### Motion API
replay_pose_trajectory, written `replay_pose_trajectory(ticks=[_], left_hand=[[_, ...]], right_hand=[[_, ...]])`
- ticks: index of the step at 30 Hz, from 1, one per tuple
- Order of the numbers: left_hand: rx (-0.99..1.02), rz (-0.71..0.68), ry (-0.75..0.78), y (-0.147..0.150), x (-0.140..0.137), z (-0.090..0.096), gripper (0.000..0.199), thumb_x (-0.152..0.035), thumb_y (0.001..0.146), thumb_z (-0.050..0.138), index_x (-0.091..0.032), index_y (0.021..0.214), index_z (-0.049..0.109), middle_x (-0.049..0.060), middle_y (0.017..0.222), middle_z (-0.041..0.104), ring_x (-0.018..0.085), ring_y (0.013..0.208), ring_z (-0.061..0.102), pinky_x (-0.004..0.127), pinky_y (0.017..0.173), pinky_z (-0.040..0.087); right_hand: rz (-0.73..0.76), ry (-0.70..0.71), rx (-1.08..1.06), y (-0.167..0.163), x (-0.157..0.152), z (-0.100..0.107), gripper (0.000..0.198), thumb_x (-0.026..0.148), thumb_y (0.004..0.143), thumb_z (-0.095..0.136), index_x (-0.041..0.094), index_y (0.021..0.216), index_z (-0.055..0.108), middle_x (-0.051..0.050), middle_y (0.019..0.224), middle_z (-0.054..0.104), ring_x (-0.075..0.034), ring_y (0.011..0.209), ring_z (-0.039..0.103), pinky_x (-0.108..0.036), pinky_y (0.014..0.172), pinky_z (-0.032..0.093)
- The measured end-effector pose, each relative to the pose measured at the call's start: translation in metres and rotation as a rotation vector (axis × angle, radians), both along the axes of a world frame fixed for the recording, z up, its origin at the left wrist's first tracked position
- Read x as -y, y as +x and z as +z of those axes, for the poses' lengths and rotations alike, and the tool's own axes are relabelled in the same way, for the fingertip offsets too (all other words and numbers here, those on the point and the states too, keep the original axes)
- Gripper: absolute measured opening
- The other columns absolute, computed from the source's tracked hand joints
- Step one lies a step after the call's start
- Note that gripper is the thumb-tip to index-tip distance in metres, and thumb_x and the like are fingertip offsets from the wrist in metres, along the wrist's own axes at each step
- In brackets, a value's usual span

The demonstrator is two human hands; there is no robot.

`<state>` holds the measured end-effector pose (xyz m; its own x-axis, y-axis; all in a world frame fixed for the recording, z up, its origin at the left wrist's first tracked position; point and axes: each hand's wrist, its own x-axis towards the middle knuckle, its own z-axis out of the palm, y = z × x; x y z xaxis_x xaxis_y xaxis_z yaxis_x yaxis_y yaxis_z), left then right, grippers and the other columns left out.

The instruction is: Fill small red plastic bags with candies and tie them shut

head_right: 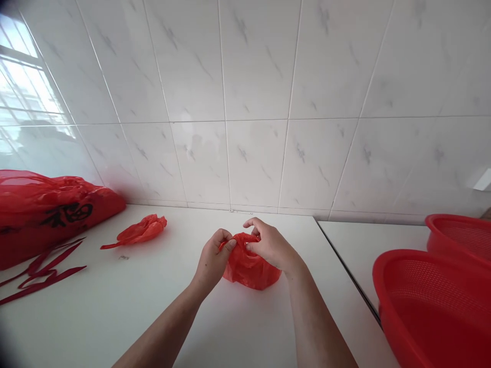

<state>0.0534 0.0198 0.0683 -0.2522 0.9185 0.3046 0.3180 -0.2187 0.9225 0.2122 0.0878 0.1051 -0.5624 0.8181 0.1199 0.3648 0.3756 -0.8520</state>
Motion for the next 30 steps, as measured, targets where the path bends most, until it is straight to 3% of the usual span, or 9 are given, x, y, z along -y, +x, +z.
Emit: replay_pose_trajectory(ticks=[3,5,8,10,14,18,21,25,30], left_hand=[[-0.049,-0.006,0.014,0.002,0.001,0.001,0.018,-0.030,0.087,0.043,-0.022,0.072,0.042,-0.003,0.069,0.048,0.013,0.063,0.041,0.024,0.056,0.033],[-0.082,-0.008,0.008,0.003,0.001,0.001,0.018,-0.029,0.087,0.043,-0.021,0.071,0.041,-0.003,0.069,0.048,0.013,0.063,0.041,0.024,0.056,0.033],[-0.136,0.019,0.000,0.003,-0.001,0.001,0.017,-0.027,0.087,0.043,-0.021,0.070,0.041,-0.003,0.068,0.049,0.013,0.062,0.042,0.024,0.057,0.034],[-0.170,0.039,0.002,0.003,-0.002,0.001,0.017,-0.026,0.087,0.042,-0.021,0.071,0.041,-0.002,0.069,0.050,0.014,0.064,0.044,0.025,0.058,0.036],[-0.281,0.082,0.094,-0.008,0.000,0.006,0.014,-0.020,0.085,0.042,-0.021,0.071,0.043,0.001,0.085,0.056,0.016,0.079,0.051,0.029,0.069,0.042],[-0.611,-0.008,0.098,-0.036,0.016,0.017,0.012,-0.015,0.081,0.045,-0.021,0.071,0.045,0.003,0.093,0.058,0.020,0.092,0.052,0.036,0.085,0.041],[-0.790,-0.104,-0.085,-0.059,0.036,0.026,0.014,-0.018,0.083,0.044,-0.022,0.070,0.048,0.001,0.082,0.059,0.019,0.082,0.052,0.036,0.080,0.042],[-0.657,-0.175,-0.312,-0.075,0.052,0.033,0.013,-0.031,0.084,0.047,-0.026,0.083,0.058,0.000,0.096,0.063,0.019,0.083,0.057,0.031,0.071,0.046],[-0.430,-0.079,-0.172,-0.049,0.036,0.031,0.027,-0.039,0.084,0.052,-0.029,0.108,0.058,0.002,0.129,0.053,0.022,0.115,0.052,0.037,0.096,0.044]], right_hand=[[-0.179,0.035,0.059,-0.005,-0.008,-0.008,0.014,0.027,0.075,0.054,0.023,0.085,0.063,0.000,0.073,0.060,-0.014,0.061,0.052,-0.027,0.054,0.036],[-0.203,0.032,0.032,-0.008,-0.011,-0.011,0.014,0.027,0.076,0.050,0.021,0.074,0.062,0.001,0.063,0.056,-0.013,0.054,0.047,-0.026,0.051,0.033],[-0.141,0.006,-0.035,-0.007,-0.008,-0.006,0.021,0.021,0.076,0.045,0.023,0.082,0.065,0.003,0.061,0.056,-0.012,0.057,0.049,-0.025,0.055,0.038],[-0.036,-0.029,-0.099,-0.004,-0.003,0.000,0.028,0.017,0.075,0.046,0.026,0.092,0.067,0.003,0.077,0.064,-0.012,0.070,0.057,-0.025,0.067,0.045],[0.028,-0.153,-0.238,0.003,-0.009,-0.003,0.027,0.031,0.081,0.055,0.024,0.105,0.067,-0.002,0.098,0.068,-0.016,0.085,0.062,-0.028,0.077,0.049],[-0.367,-0.111,-0.208,0.007,-0.044,-0.044,0.017,0.025,0.087,0.052,0.016,0.093,0.065,-0.007,0.098,0.065,-0.018,0.089,0.060,-0.034,0.081,0.047],[-0.542,-0.102,-0.173,0.016,-0.070,-0.084,0.014,0.026,0.089,0.056,0.014,0.090,0.062,-0.007,0.102,0.061,-0.018,0.094,0.057,-0.037,0.084,0.047],[-0.561,-0.137,-0.241,0.033,-0.086,-0.118,0.024,0.035,0.091,0.056,0.014,0.100,0.060,-0.004,0.094,0.061,-0.014,0.080,0.059,-0.032,0.073,0.052],[-0.712,-0.155,-0.378,0.047,-0.093,-0.134,0.030,0.041,0.094,0.049,0.013,0.103,0.058,-0.002,0.088,0.059,-0.011,0.069,0.057,-0.027,0.062,0.051]])
